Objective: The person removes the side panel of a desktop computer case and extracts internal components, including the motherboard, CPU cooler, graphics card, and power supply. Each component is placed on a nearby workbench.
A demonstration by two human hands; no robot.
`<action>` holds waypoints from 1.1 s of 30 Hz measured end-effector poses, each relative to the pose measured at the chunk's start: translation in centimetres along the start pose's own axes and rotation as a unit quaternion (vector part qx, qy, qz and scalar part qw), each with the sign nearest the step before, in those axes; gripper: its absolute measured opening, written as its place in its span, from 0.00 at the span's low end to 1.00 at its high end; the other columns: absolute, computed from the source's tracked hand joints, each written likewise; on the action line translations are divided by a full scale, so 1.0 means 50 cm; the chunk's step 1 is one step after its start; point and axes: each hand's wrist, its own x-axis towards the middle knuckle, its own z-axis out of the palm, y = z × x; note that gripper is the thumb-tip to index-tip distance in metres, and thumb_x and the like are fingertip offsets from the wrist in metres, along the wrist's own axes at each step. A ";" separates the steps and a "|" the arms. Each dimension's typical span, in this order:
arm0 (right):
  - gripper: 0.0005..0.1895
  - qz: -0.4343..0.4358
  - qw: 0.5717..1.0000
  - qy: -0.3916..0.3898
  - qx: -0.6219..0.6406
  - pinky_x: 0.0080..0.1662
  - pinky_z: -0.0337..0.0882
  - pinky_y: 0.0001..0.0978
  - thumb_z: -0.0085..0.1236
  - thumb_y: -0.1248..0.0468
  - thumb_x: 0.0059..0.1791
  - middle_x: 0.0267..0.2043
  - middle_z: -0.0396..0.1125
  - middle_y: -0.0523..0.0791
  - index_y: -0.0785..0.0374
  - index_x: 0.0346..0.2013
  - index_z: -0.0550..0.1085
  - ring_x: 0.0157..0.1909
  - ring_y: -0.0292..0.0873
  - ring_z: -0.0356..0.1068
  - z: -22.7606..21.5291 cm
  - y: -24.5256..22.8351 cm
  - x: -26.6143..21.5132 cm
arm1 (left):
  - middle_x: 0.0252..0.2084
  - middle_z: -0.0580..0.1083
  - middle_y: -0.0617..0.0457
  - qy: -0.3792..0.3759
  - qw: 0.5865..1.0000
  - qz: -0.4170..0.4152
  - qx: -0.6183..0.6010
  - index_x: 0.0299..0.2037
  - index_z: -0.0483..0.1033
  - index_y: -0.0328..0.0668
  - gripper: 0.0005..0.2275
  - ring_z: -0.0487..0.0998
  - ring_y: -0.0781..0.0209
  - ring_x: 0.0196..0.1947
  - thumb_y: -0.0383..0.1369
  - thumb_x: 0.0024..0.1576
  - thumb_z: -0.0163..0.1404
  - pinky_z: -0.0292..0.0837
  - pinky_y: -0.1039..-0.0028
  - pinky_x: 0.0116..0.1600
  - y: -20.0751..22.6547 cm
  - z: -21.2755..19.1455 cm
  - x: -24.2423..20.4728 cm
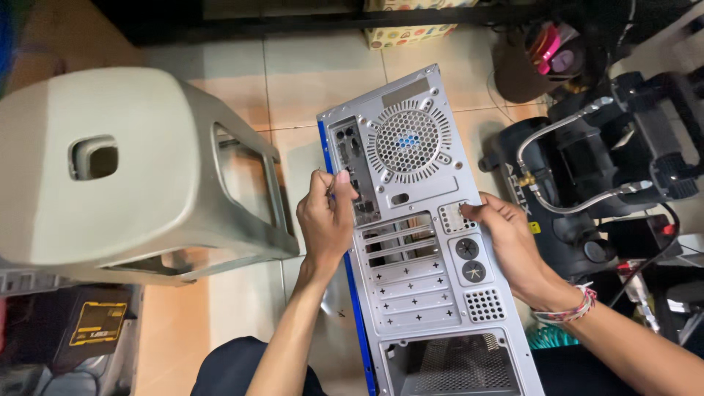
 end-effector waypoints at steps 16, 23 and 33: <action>0.12 -0.029 1.000 -0.011 -0.002 0.28 0.71 0.24 0.59 0.69 0.49 0.17 0.69 0.46 0.60 0.20 0.72 0.19 0.33 0.69 -0.053 0.060 0.037 | 0.20 0.78 0.59 -0.031 0.999 0.005 -0.012 0.26 0.72 0.51 0.18 0.63 0.62 0.12 0.41 0.71 0.46 0.64 0.74 0.26 0.022 0.007 0.001; 0.14 -0.048 0.999 -0.018 0.008 0.24 0.64 0.19 0.59 0.70 0.47 0.14 0.65 0.45 0.59 0.18 0.69 0.16 0.30 0.64 -0.054 0.086 0.045 | 0.21 0.79 0.55 -0.045 0.998 0.008 0.038 0.26 0.73 0.50 0.17 0.67 0.56 0.13 0.39 0.70 0.48 0.66 0.70 0.26 0.050 -0.002 -0.001; 0.18 -0.004 0.994 -0.108 -0.016 0.31 0.76 0.39 0.57 0.64 0.43 0.29 0.74 0.54 0.71 0.44 0.78 0.27 0.48 0.76 -0.051 0.038 0.083 | 0.16 0.75 0.53 -0.026 0.997 -0.021 0.071 0.27 0.74 0.50 0.17 0.71 0.52 0.14 0.40 0.70 0.47 0.70 0.67 0.31 0.069 0.013 -0.018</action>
